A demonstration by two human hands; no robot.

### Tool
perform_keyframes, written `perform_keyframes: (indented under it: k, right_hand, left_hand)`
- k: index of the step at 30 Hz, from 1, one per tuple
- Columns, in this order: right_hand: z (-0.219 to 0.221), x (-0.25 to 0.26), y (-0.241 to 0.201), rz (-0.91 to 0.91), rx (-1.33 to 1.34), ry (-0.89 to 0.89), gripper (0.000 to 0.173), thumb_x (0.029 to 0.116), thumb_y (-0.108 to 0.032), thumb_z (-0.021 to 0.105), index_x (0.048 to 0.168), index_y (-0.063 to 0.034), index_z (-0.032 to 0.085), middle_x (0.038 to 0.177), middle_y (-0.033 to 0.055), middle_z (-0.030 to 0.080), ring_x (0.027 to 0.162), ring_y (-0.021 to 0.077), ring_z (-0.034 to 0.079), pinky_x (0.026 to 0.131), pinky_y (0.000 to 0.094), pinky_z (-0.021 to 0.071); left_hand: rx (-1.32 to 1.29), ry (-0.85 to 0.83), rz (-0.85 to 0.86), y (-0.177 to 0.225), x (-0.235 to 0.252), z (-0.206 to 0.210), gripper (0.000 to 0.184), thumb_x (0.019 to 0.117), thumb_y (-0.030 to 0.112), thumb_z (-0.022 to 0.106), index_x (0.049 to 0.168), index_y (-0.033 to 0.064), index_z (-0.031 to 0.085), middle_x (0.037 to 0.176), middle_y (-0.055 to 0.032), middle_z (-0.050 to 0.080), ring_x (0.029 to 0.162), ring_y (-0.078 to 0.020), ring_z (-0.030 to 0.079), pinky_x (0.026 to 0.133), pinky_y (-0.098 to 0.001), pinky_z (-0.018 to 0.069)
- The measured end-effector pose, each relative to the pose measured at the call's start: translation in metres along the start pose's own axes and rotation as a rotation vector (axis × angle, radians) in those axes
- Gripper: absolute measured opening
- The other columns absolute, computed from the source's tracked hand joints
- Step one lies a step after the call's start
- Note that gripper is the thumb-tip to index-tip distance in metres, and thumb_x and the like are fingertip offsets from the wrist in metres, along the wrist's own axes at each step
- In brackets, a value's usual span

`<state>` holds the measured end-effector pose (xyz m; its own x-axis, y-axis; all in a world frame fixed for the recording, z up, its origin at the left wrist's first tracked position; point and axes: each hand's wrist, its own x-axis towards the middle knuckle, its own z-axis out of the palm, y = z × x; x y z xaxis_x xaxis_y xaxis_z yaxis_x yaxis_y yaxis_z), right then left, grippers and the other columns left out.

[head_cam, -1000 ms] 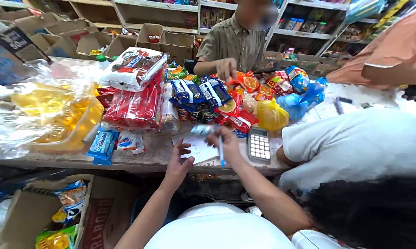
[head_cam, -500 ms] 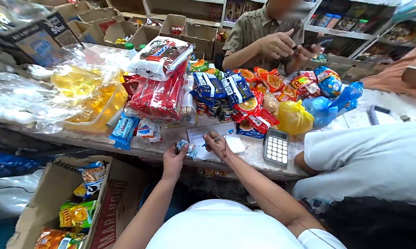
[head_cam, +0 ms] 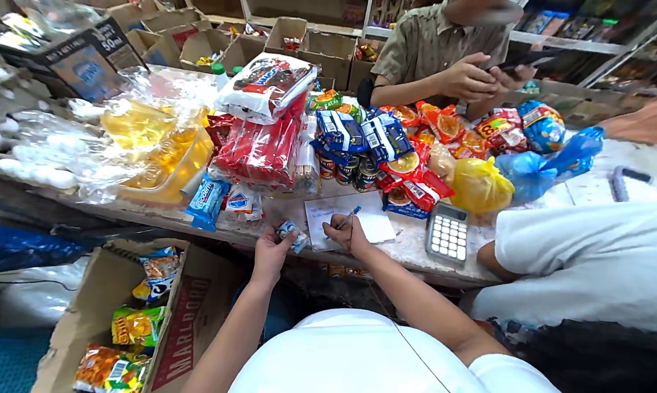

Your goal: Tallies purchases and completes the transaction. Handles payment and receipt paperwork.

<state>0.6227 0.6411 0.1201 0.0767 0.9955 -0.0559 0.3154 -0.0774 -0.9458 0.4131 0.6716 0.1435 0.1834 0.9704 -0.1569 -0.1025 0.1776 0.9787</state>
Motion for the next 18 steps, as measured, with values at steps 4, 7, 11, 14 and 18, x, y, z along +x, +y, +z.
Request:
perform_keyframes:
  k: [4, 7, 11, 14, 18]
  right_hand:
    - [-0.002, -0.003, -0.003, -0.018, -0.042, 0.003, 0.031, 0.0977, -0.012, 0.064, 0.071, 0.0001, 0.055, 0.056, 0.001, 0.044, 0.051, 0.0079, 0.043, 0.051, 0.027, 0.0375]
    - [0.0, -0.004, 0.001, -0.039, 0.018, 0.03, 0.031, 0.0985, -0.011, 0.063, 0.071, -0.0024, 0.054, 0.054, -0.0016, 0.043, 0.048, 0.0051, 0.042, 0.049, 0.0239, 0.0372]
    - [-0.001, -0.006, -0.001, -0.044, 0.038, 0.05, 0.032, 0.0992, -0.007, 0.061, 0.069, -0.0027, 0.051, 0.052, -0.001, 0.04, 0.046, 0.0055, 0.04, 0.047, 0.0235, 0.0356]
    - [-0.002, -0.005, 0.005, -0.079, 0.093, 0.036, 0.032, 0.0991, -0.006, 0.061, 0.069, -0.0026, 0.051, 0.053, -0.0012, 0.042, 0.047, 0.0042, 0.041, 0.047, 0.022, 0.0366]
    - [-0.005, -0.007, -0.002, -0.185, -0.299, -0.078, 0.029, 0.0985, -0.019, 0.065, 0.08, 0.0033, 0.065, 0.067, 0.0093, 0.06, 0.064, 0.0179, 0.057, 0.064, 0.0373, 0.0478]
  left_hand:
    - [0.035, 0.007, -0.01, 0.0, 0.002, 0.0, 0.041, 0.0922, -0.002, 0.069, 0.129, -0.0058, 0.054, 0.105, -0.0107, 0.07, 0.087, -0.0122, 0.071, 0.079, -0.0285, 0.0611]
    - [0.025, 0.045, -0.081, 0.0, 0.002, 0.001, 0.029, 0.0991, 0.002, 0.062, 0.126, -0.0054, 0.057, 0.1, -0.01, 0.071, 0.082, -0.012, 0.07, 0.074, -0.028, 0.0605]
    - [-0.021, 0.071, -0.13, 0.001, -0.001, 0.004, 0.021, 0.1057, 0.006, 0.048, 0.121, -0.0035, 0.058, 0.093, -0.0066, 0.067, 0.078, -0.0103, 0.068, 0.074, -0.0278, 0.0591]
    - [-0.091, 0.07, -0.191, 0.002, -0.002, 0.007, 0.023, 0.1069, 0.008, 0.036, 0.12, -0.0003, 0.053, 0.097, -0.0074, 0.065, 0.082, -0.0139, 0.067, 0.075, -0.0298, 0.0587]
    - [-0.097, 0.034, -0.275, 0.003, -0.004, 0.01, 0.025, 0.1096, 0.012, 0.033, 0.127, 0.0027, 0.047, 0.097, -0.0093, 0.066, 0.077, -0.0187, 0.07, 0.066, -0.0335, 0.061]
